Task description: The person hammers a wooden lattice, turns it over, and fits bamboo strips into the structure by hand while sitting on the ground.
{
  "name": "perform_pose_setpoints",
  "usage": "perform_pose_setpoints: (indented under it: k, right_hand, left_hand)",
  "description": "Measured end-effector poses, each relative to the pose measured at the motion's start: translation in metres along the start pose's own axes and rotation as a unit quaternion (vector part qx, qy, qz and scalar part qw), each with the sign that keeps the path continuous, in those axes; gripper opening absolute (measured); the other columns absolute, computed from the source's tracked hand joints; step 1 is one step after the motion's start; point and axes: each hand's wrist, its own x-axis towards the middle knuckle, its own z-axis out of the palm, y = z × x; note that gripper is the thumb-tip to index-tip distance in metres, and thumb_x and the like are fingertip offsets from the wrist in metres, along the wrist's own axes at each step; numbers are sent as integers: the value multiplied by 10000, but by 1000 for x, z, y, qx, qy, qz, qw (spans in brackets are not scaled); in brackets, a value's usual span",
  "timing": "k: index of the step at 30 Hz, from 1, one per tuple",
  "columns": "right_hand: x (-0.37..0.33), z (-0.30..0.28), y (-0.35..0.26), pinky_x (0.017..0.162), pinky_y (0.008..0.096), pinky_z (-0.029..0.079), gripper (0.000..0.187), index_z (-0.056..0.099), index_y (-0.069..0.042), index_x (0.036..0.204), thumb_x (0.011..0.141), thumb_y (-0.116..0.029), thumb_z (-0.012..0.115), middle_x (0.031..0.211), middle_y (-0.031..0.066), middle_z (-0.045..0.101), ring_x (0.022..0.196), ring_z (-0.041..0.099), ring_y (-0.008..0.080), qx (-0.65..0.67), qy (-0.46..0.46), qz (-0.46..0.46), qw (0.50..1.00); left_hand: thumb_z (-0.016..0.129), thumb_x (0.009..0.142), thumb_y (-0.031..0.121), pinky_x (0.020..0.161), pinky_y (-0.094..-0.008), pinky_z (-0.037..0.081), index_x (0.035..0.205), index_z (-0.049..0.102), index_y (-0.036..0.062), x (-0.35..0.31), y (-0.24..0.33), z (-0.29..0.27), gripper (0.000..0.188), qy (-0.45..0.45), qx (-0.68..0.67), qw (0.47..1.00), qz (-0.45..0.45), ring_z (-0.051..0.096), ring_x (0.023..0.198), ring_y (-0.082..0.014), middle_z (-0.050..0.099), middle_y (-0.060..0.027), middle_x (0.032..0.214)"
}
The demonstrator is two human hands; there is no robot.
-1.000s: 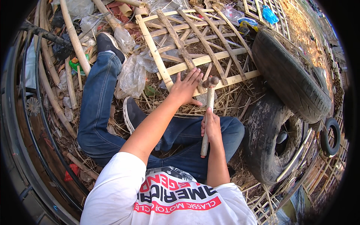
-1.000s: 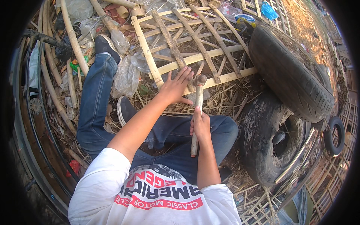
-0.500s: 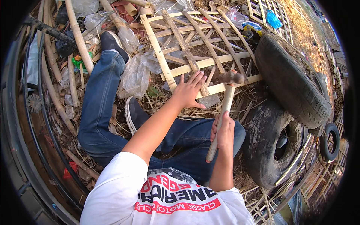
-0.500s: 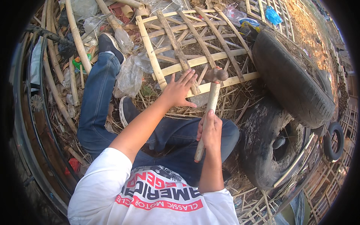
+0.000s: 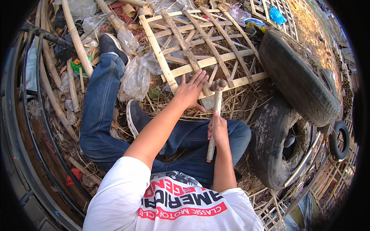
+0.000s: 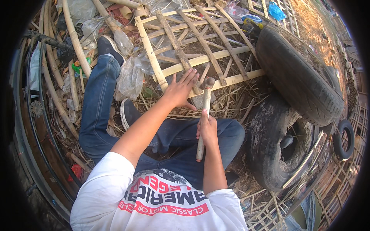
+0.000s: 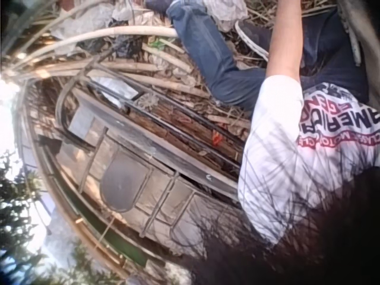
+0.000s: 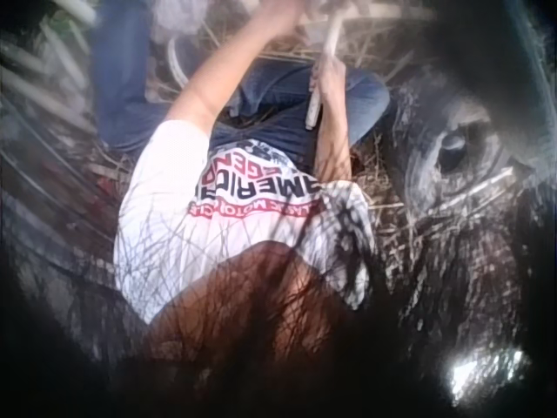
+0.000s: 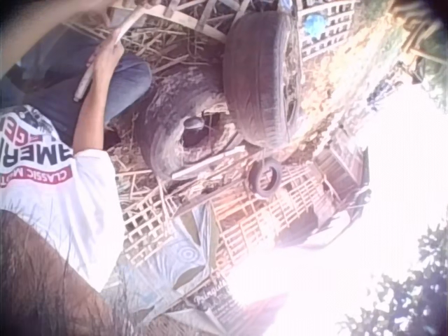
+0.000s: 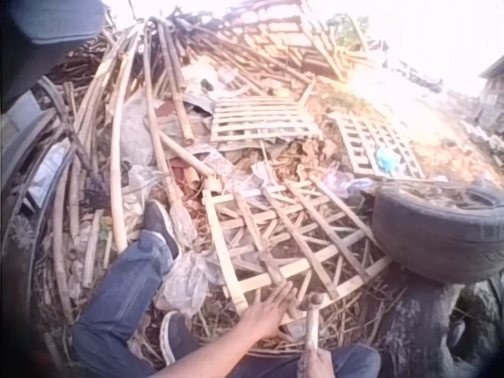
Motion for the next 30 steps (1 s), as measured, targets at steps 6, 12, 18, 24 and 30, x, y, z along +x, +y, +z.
perform_pose_setpoints:
  k: [6, 12, 18, 24, 30]
  right_hand:
    - [-2, 0, -5, 325, 272, 399, 563, 447, -61, 656, 991, -511, 399, 513, 31, 445, 366, 459, 129, 2, -3, 0, 1000]
    - [-4, 1, -8, 327, 266, 398, 564, 450, -61, 663, 989, -519, 399, 511, 29, 445, 369, 459, 124, -6, 9, 8, 1000]
    - [-5, 1, -11, 331, 264, 399, 556, 450, -62, 677, 990, -519, 397, 515, 27, 443, 372, 459, 123, -11, 13, 16, 1000]
    - [-10, 1, -15, 331, 263, 389, 550, 439, -64, 695, 992, -524, 385, 524, 25, 434, 376, 459, 121, 0, 0, -15, 1000]
    - [-42, -1, -51, 318, 260, 355, 571, 445, -42, 716, 1005, -518, 323, 493, 30, 404, 337, 406, 126, 19, -17, -123, 992]
  left_hand:
    - [770, 455, 716, 1116, -613, 212, 1517, 152, 86, 0, 0, 0, 1381, 5, -12, 1000, -2, 93, 1476, -192, 148, -64, 1592]
    - [771, 445, 718, 1118, -616, 205, 1517, 152, 88, 0, 0, 2, 1389, 7, -15, 1000, 0, 96, 1476, -193, 148, -61, 1593]
    - [774, 444, 715, 1121, -617, 203, 1517, 150, 89, 1, -1, 3, 1391, 13, -18, 1000, 1, 96, 1475, -191, 152, -57, 1591]
    - [785, 470, 687, 1112, -617, 238, 1512, 154, 67, -1, 0, 0, 1367, 0, -14, 1000, 7, 92, 1474, -222, 144, -86, 1587]
    - [768, 480, 701, 1098, -640, 238, 1513, 146, 61, -3, -5, 3, 1366, 34, -25, 999, 22, 91, 1474, -234, 141, -94, 1586]
